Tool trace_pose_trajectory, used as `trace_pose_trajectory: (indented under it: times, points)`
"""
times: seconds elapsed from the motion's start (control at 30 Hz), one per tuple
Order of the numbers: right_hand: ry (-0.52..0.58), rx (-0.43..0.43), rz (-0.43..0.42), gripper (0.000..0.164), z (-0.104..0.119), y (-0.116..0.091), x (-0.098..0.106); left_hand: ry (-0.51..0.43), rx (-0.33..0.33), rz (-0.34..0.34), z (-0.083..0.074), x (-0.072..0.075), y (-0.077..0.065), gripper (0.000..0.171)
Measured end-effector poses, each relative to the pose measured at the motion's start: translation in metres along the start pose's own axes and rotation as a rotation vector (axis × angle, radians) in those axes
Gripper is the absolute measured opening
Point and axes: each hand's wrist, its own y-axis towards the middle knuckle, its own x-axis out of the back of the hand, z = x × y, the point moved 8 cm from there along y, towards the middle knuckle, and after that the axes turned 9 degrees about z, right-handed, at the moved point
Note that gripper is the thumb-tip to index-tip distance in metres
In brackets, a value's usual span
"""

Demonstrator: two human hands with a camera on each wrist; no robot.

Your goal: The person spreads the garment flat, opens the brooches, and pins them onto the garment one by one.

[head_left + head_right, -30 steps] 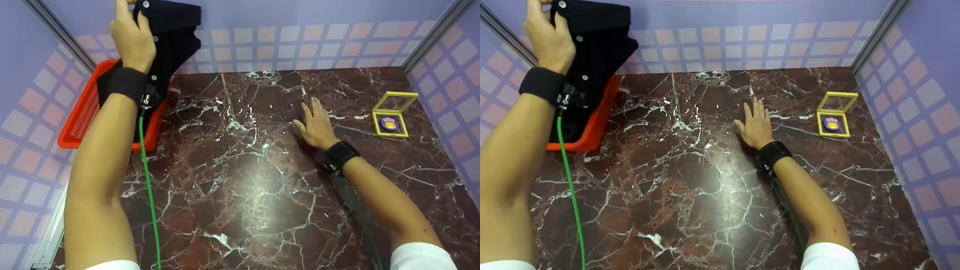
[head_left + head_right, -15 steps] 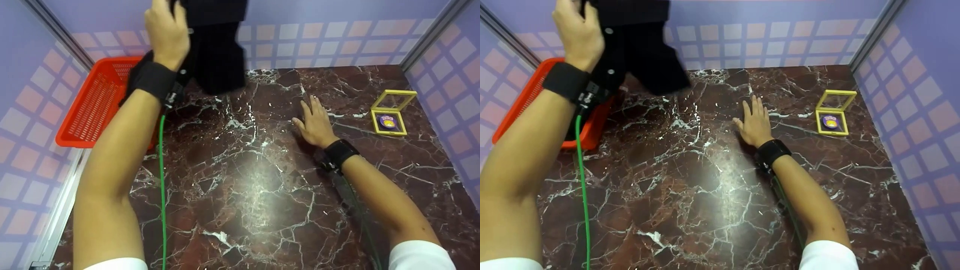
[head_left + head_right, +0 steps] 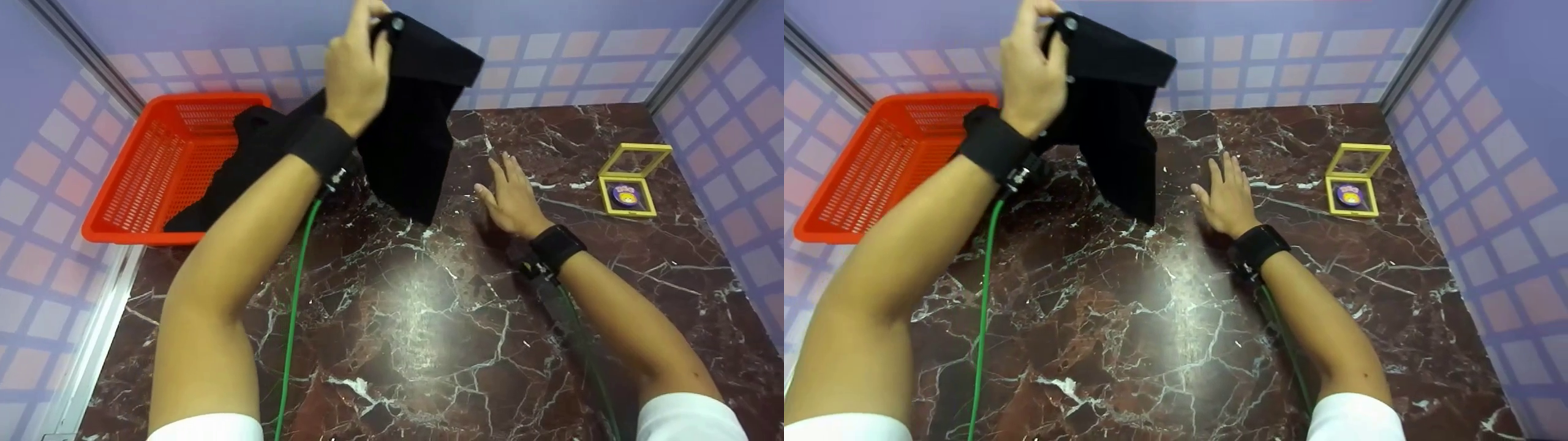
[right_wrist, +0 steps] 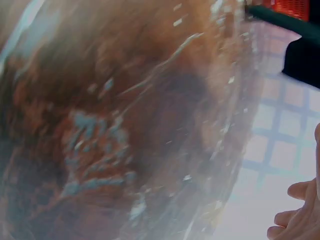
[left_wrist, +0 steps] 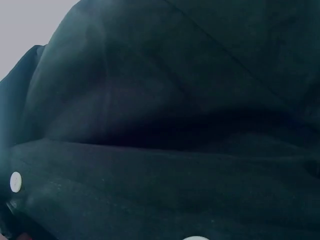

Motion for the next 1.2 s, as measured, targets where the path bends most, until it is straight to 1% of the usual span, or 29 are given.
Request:
trace_pose_trajectory:
  times: [0.07,0.2,0.3,0.43,0.57,0.67,0.73,0.8,0.87,0.93,1.03,1.13,1.2]
  points:
    - [0.031,0.01,0.008,0.067,0.005,0.0,0.003,-0.025,-0.021,0.015,-0.004,-0.009,-0.003,0.017]
    - [0.104,0.033,-0.011,0.066,0.016,0.002,0.013,-0.043,-0.03,0.054,-0.01,-0.029,-0.009,0.017]
    - [0.169,0.035,-0.026,0.065,0.021,0.002,0.02,-0.049,-0.035,0.09,-0.016,-0.044,-0.012,0.017]
    - [0.277,0.03,-0.04,0.064,0.021,0.001,0.028,-0.062,-0.042,0.134,-0.025,-0.064,-0.018,0.017]
    - [0.43,0.015,-0.05,0.063,0.018,-0.003,0.04,-0.056,-0.055,0.156,-0.035,-0.081,-0.025,0.017]
    - [0.583,0.01,-0.062,0.061,0.017,-0.007,0.049,-0.049,-0.058,0.179,-0.041,-0.096,-0.032,0.017]
    - [0.679,-0.017,-0.09,0.058,0.014,-0.012,0.055,-0.047,-0.057,0.204,-0.045,-0.106,-0.037,0.018]
    - [0.814,-0.022,-0.116,0.054,0.013,-0.015,0.06,-0.055,-0.057,0.225,-0.049,-0.116,-0.043,0.019]
    - [0.956,-0.012,-0.159,0.048,0.01,-0.018,0.064,-0.077,-0.064,0.24,-0.053,-0.124,-0.047,0.019]
    - [1.109,0.026,-0.196,0.044,0.008,-0.02,0.067,-0.093,-0.069,0.246,-0.056,-0.131,-0.052,0.02]
    - [1.292,0.091,-0.229,0.042,0.001,-0.024,0.068,-0.105,-0.081,0.255,-0.059,-0.138,-0.059,0.021]
    - [1.489,0.156,-0.212,0.047,-0.005,-0.029,0.064,-0.099,-0.095,0.289,-0.061,-0.145,-0.068,0.019]
    - [1.638,0.225,-0.183,0.055,-0.006,-0.031,0.061,-0.082,-0.11,0.322,-0.062,-0.149,-0.074,0.02]
